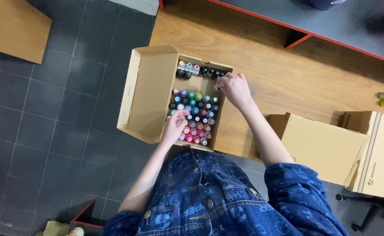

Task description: The person picks up several small bottles of ink one by one from a table and places them into a cardboard box, then closes the box and moves it to a chair along with other boxes.

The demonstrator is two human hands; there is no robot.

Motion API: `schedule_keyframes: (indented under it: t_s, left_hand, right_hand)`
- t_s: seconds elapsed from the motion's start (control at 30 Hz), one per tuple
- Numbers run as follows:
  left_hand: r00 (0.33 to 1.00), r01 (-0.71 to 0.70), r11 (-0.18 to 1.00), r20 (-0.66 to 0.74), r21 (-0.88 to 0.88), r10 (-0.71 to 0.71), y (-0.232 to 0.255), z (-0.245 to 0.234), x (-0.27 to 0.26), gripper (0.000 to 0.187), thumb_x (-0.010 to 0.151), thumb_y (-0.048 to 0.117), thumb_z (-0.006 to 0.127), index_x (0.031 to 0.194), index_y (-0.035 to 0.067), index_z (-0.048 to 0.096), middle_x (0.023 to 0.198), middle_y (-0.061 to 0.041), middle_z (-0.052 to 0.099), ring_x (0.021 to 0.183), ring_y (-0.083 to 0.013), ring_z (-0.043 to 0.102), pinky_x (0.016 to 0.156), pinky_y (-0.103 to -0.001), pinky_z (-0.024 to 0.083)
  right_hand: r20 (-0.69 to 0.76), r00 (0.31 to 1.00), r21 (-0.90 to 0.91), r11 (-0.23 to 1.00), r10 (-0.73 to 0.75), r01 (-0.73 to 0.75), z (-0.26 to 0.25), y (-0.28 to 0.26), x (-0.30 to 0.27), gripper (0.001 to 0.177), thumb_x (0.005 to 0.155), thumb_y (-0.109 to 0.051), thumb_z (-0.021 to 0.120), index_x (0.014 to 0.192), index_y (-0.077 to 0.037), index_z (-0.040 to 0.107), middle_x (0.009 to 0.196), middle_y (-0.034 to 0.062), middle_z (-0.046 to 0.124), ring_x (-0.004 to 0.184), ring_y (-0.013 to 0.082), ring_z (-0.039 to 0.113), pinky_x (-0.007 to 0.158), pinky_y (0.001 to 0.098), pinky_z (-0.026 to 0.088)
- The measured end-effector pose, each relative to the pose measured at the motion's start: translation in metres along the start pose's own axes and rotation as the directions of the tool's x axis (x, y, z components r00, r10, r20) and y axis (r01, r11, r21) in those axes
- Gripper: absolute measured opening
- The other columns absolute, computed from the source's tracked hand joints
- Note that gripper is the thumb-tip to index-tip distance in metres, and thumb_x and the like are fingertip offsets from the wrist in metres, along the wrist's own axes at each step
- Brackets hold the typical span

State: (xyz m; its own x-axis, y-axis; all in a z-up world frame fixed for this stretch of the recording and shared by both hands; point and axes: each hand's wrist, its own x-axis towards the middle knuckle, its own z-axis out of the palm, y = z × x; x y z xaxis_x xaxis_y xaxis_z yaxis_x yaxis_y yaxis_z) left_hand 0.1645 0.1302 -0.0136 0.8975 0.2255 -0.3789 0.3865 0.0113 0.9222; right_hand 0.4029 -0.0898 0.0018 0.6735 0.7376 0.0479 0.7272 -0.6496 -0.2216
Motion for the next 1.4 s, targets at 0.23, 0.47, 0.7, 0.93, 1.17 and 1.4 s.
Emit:
schedule_keyframes:
  t_s: [0.23,0.47,0.7,0.93,1.17,1.4]
  left_hand:
    - [0.999,0.053,0.996,-0.001,-0.074,-0.054,-0.004,-0.008,-0.027,0.035,0.095,-0.001,0.056,0.124,0.016,0.067,0.123,-0.008,0.069,0.123,-0.0299,0.061,0.108,-0.049,0.048]
    - [0.998,0.058,0.997,-0.005,-0.058,-0.059,0.007,-0.015,-0.032,0.029,0.095,0.001,0.058,0.119,0.014,0.069,0.118,-0.01,0.07,0.115,-0.0281,0.065,0.105,-0.049,0.049]
    - [0.999,0.044,0.998,0.028,-0.038,-0.043,0.017,-0.021,-0.03,0.027,0.096,0.002,0.058,0.117,0.014,0.07,0.115,-0.01,0.071,0.111,-0.0268,0.067,0.103,-0.049,0.051]
    - [0.997,-0.045,0.999,0.058,-0.013,0.046,-0.015,-0.01,-0.011,0.022,0.099,0.006,0.058,0.117,0.013,0.068,0.114,-0.009,0.07,0.106,-0.0235,0.068,0.096,-0.044,0.057]
    - [0.982,-0.186,0.961,0.05,0.204,0.18,-0.003,0.023,-0.015,0.016,0.105,0.02,0.057,0.113,0.013,0.069,0.087,-0.01,0.07,0.091,-0.0224,0.067,0.087,-0.041,0.055]
    - [0.959,-0.25,0.954,0.178,0.165,0.221,-0.002,0.133,-0.027,0.014,0.104,0.019,0.058,0.107,0.012,0.07,0.066,-0.003,0.059,0.071,-0.0121,0.055,0.075,-0.032,0.051]
  right_hand:
    - [-0.045,0.997,-0.241,0.97,-0.058,0.046,0.116,0.039,-0.001,0.012,0.075,-0.027,0.076,0.074,-0.027,0.064,0.073,-0.0075,0.061,0.076,0.0147,0.063,0.084,0.0332,0.041]
    - [0.03,0.999,-0.38,0.925,0.038,-0.023,0.137,0.029,-0.004,0.011,0.081,-0.026,0.069,0.074,-0.029,0.076,0.074,-0.0049,0.072,0.093,0.0123,0.068,0.122,0.0397,0.021]
    - [0.004,0.993,-0.27,0.956,0.117,-0.111,0.084,0.001,-0.014,0.007,0.088,-0.026,0.068,0.084,-0.026,0.074,0.082,-0.0038,0.071,0.095,0.0149,0.068,0.121,0.04,0.025]
    - [-0.127,0.947,0.257,0.932,0.296,-0.257,-0.018,-0.044,-0.096,0.015,0.092,-0.021,0.073,0.106,-0.021,0.069,0.096,-0.0006,0.069,0.095,0.0253,0.069,0.092,0.0406,0.051]
    - [-0.303,0.726,0.439,0.767,0.617,-0.468,-0.031,-0.087,-0.227,0.021,0.09,-0.011,0.074,0.105,-0.026,0.075,0.088,-0.0048,0.072,0.089,0.0195,0.07,0.09,0.0343,0.051]
    - [-0.271,0.574,0.565,0.61,0.773,-0.555,-0.039,-0.064,-0.356,0.022,0.091,-0.012,0.071,0.108,-0.024,0.076,0.097,-0.003,0.077,0.095,0.0213,0.072,0.089,0.0348,0.052]
